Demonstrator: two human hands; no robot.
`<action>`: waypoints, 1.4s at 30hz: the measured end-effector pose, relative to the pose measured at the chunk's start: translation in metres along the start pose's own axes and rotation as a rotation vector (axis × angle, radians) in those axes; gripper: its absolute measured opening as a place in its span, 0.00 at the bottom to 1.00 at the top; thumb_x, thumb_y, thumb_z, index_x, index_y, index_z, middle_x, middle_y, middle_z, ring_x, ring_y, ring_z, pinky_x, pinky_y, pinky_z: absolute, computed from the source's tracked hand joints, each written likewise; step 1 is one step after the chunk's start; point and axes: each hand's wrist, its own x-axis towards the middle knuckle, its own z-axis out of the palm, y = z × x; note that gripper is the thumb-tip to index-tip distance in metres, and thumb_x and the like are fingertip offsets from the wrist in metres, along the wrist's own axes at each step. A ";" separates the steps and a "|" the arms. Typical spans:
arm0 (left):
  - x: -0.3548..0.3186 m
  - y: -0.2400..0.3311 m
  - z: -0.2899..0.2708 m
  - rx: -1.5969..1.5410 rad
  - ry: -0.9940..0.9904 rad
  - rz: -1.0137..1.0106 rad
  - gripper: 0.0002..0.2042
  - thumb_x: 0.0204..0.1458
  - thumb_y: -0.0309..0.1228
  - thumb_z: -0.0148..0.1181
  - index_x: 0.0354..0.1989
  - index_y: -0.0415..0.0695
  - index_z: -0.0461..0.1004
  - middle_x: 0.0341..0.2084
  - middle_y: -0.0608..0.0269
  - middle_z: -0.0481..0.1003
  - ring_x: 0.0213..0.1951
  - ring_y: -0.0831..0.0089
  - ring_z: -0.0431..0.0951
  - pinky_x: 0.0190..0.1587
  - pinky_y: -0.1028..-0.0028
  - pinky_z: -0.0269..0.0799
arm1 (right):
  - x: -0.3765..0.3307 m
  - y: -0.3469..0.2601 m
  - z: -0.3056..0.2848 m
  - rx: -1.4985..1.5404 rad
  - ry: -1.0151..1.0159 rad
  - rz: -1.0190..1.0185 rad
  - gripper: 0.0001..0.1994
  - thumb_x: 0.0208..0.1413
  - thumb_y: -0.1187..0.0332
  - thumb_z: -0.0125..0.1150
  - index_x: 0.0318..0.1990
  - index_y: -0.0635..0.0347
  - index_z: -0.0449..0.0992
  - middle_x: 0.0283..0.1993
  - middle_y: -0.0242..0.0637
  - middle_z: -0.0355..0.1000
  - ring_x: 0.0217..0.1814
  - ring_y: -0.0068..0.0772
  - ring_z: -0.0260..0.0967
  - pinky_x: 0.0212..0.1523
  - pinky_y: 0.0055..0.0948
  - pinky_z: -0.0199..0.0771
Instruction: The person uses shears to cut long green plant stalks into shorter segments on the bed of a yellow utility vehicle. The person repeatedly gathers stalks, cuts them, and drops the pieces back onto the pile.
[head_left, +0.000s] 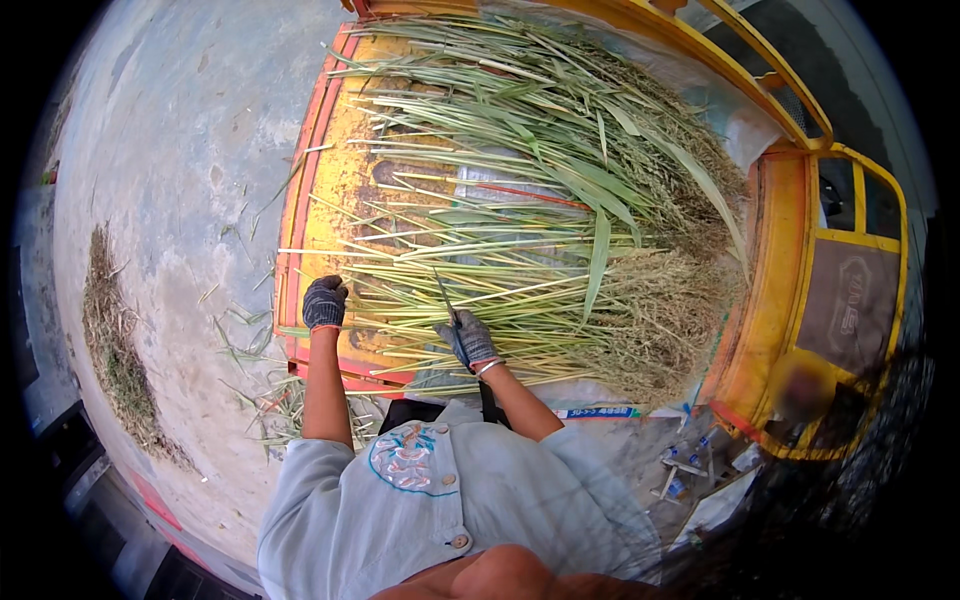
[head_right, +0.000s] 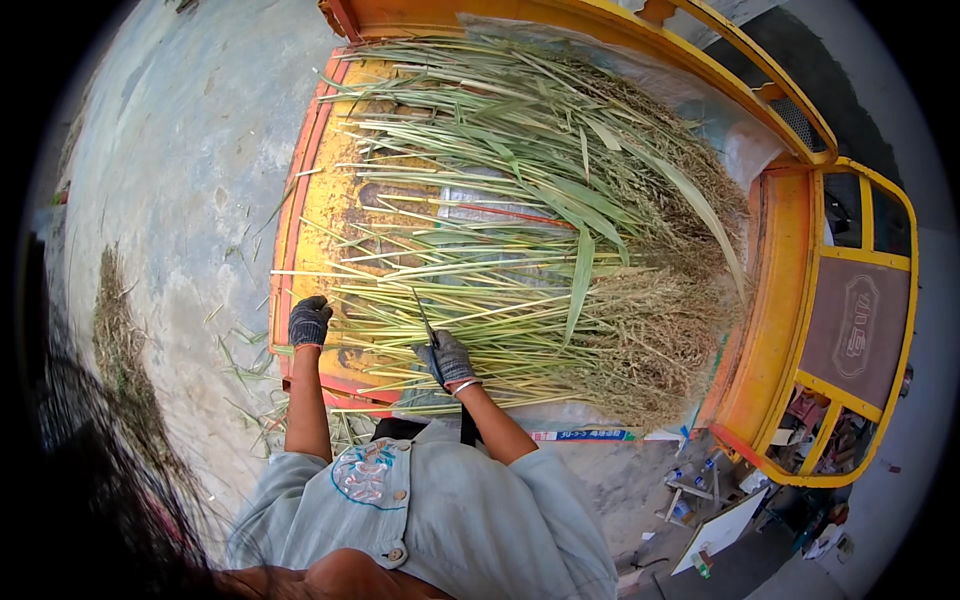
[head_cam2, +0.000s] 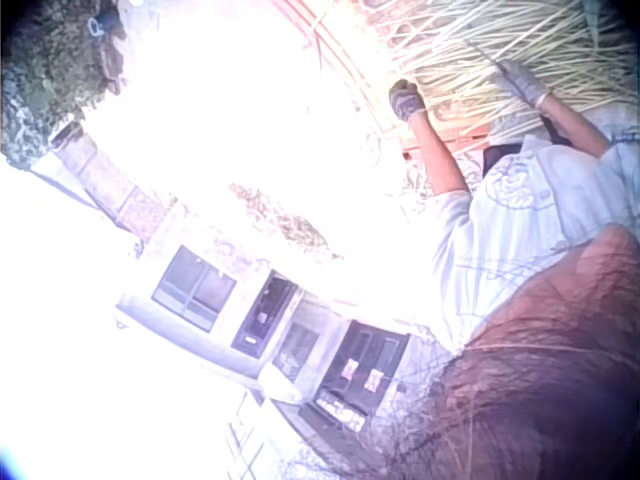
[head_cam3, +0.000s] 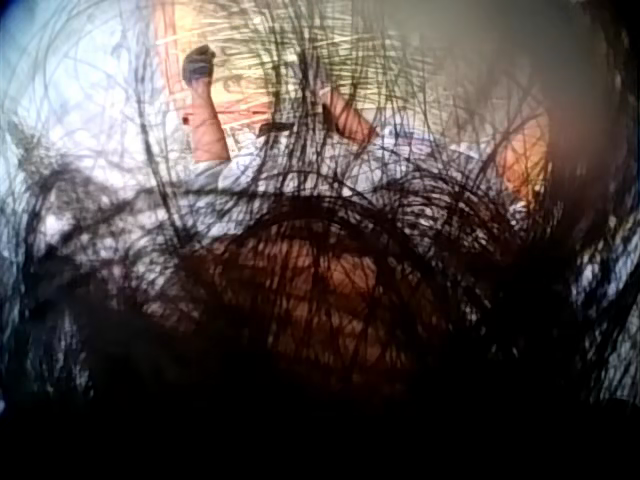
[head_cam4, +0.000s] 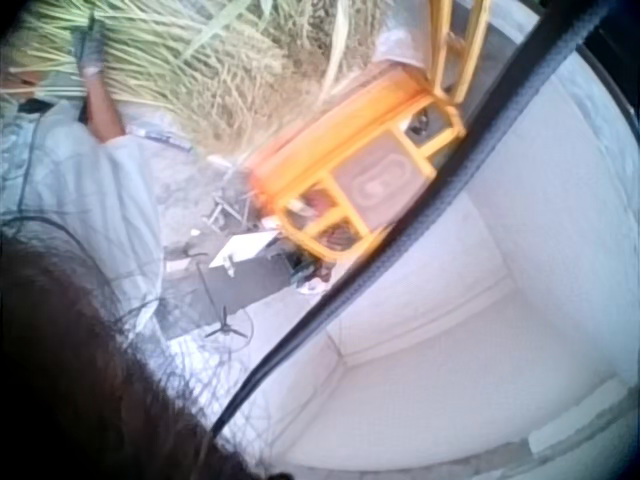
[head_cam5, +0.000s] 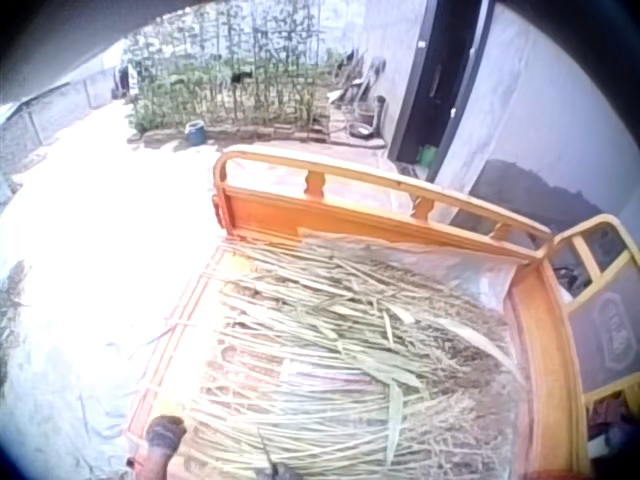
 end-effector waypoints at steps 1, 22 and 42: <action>-0.002 -0.030 -0.014 0.382 0.289 0.026 0.15 0.38 0.35 0.64 0.35 0.42 0.77 0.43 0.49 0.71 0.48 0.58 0.70 0.50 0.67 0.64 | -0.004 0.005 0.002 0.016 -0.027 -0.009 0.22 0.40 0.50 0.65 0.31 0.60 0.69 0.26 0.44 0.69 0.30 0.44 0.66 0.34 0.35 0.67; 0.111 0.137 0.032 0.658 -0.168 0.344 0.11 0.44 0.38 0.53 0.35 0.52 0.75 0.34 0.58 0.75 0.40 0.60 0.74 0.43 0.60 0.65 | -0.009 0.032 -0.031 0.741 -0.119 0.079 0.13 0.46 0.75 0.62 0.36 0.59 0.64 0.32 0.32 0.63 0.30 0.22 0.62 0.35 0.24 0.70; -0.026 0.104 -0.031 0.492 -0.248 0.584 0.12 0.47 0.41 0.52 0.34 0.50 0.76 0.30 0.55 0.73 0.37 0.58 0.72 0.38 0.61 0.69 | 0.000 -0.047 0.030 -0.023 -0.151 -0.152 0.27 0.43 0.51 0.64 0.44 0.59 0.63 0.32 0.46 0.70 0.33 0.43 0.68 0.37 0.34 0.67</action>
